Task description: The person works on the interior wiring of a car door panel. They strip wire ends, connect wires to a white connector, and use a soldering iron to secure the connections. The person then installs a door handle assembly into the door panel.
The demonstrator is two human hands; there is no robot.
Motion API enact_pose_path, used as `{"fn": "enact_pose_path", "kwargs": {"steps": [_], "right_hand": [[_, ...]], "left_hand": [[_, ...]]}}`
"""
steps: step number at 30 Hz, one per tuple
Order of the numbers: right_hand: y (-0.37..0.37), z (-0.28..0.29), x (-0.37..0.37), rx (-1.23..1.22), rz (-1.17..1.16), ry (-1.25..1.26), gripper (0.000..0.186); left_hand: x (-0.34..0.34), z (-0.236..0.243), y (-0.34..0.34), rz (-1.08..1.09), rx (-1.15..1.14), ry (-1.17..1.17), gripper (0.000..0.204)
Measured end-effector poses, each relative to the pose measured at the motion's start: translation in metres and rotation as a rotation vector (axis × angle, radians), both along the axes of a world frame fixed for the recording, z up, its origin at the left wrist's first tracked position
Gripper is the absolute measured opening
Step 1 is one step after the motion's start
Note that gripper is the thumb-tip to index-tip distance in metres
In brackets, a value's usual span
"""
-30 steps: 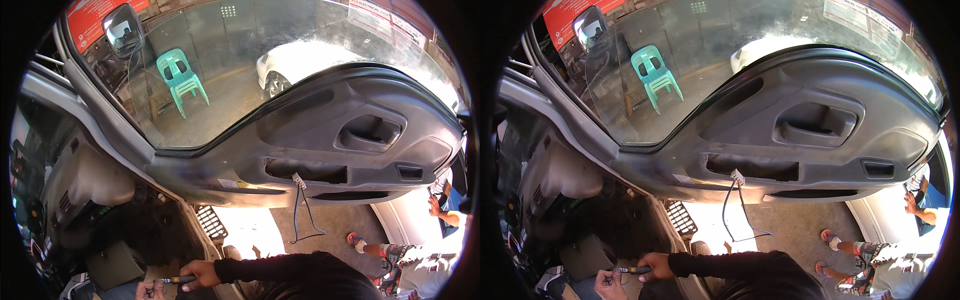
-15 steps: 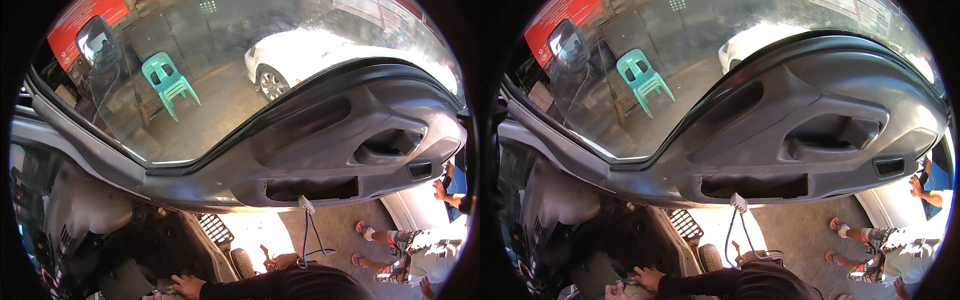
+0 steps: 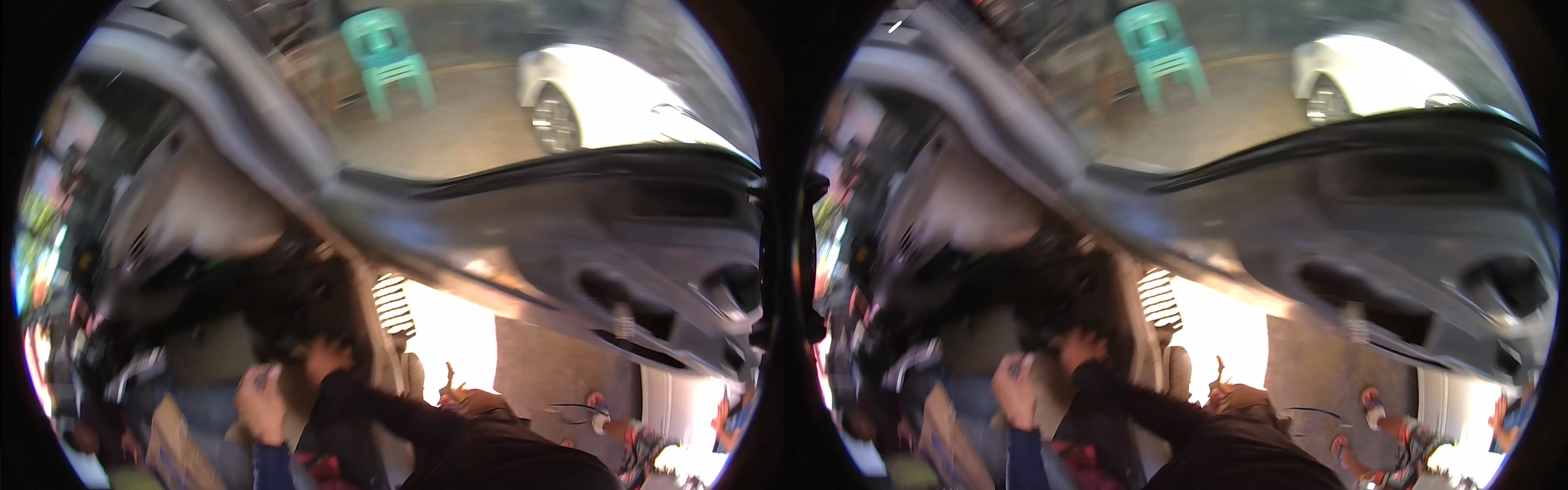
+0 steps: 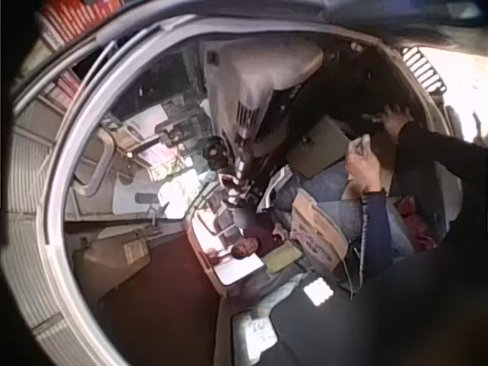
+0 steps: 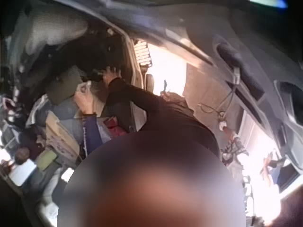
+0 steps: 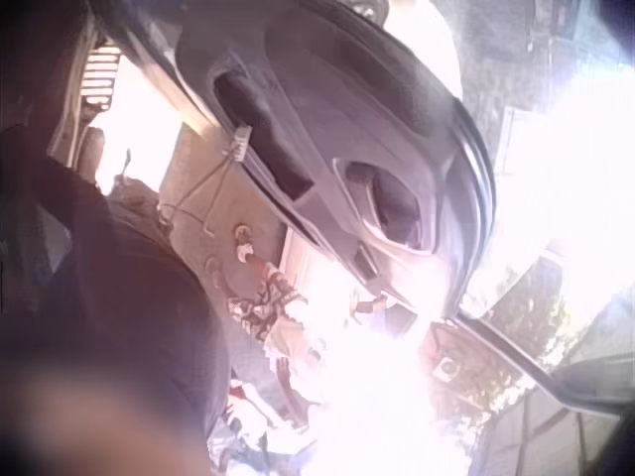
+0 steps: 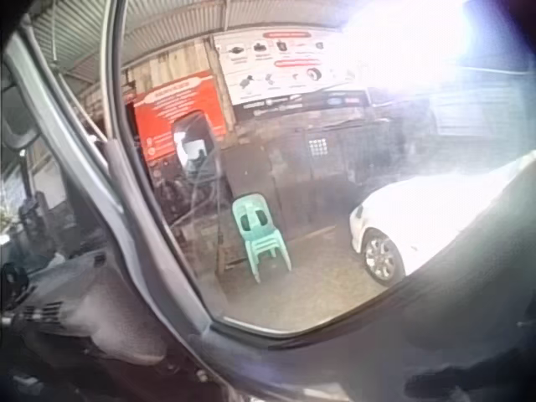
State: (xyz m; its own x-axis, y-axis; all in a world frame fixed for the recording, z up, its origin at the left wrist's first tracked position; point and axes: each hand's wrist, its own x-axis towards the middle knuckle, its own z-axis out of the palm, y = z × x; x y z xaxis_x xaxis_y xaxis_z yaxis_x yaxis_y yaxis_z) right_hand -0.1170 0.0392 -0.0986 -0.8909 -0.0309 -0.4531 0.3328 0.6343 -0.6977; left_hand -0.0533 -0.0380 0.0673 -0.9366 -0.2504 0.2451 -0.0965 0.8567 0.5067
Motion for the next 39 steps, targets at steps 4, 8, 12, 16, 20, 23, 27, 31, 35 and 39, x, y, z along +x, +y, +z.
{"fn": "enact_pose_path", "kwargs": {"steps": [4, 8, 12, 16, 20, 23, 27, 31, 35, 39], "right_hand": [[0.021, -0.069, -0.044, 0.241, 0.464, 0.019, 0.058], [0.026, -0.095, -0.049, 0.148, 0.571, 0.258, 0.057], [0.052, -0.023, -0.058, -0.29, 0.458, 0.228, 0.058], [0.111, 0.07, 0.007, -1.211, 0.612, 0.135, 0.057], [0.139, 0.12, 0.1, -0.944, 0.993, 0.071, 0.042], [0.189, 0.129, 0.113, -0.93, 0.743, -0.299, 0.03], [0.243, 0.122, 0.101, -0.826, 0.51, -0.276, 0.024], [0.226, 0.122, 0.097, -0.367, 0.68, 0.638, 0.014], [0.191, 0.149, 0.096, -0.276, 0.873, 0.777, 0.014], [0.166, 0.164, 0.081, -0.419, 0.721, 0.675, 0.019]], "left_hand": [[0.027, 0.059, 0.008, -0.084, 0.354, -0.049, 0.02], [0.05, 0.111, 0.025, -0.049, 0.571, -0.104, 0.021], [0.068, 0.135, 0.023, 0.054, 0.643, -0.231, 0.019], [0.079, 0.123, 0.011, 0.043, 0.76, -0.12, 0.02], [0.088, 0.109, -0.016, 0.057, 0.875, 0.045, 0.017], [0.095, 0.127, -0.064, 0.296, 0.716, 0.291, 0.018], [0.097, 0.137, -0.091, 0.405, 0.595, 0.251, 0.016], [0.094, 0.104, -0.019, -0.047, 0.221, 0.126, 0.021], [0.097, 0.072, 0.055, -0.226, 0.403, -0.337, 0.022], [0.086, 0.057, 0.053, -0.171, 0.905, -0.397, 0.026]]}}
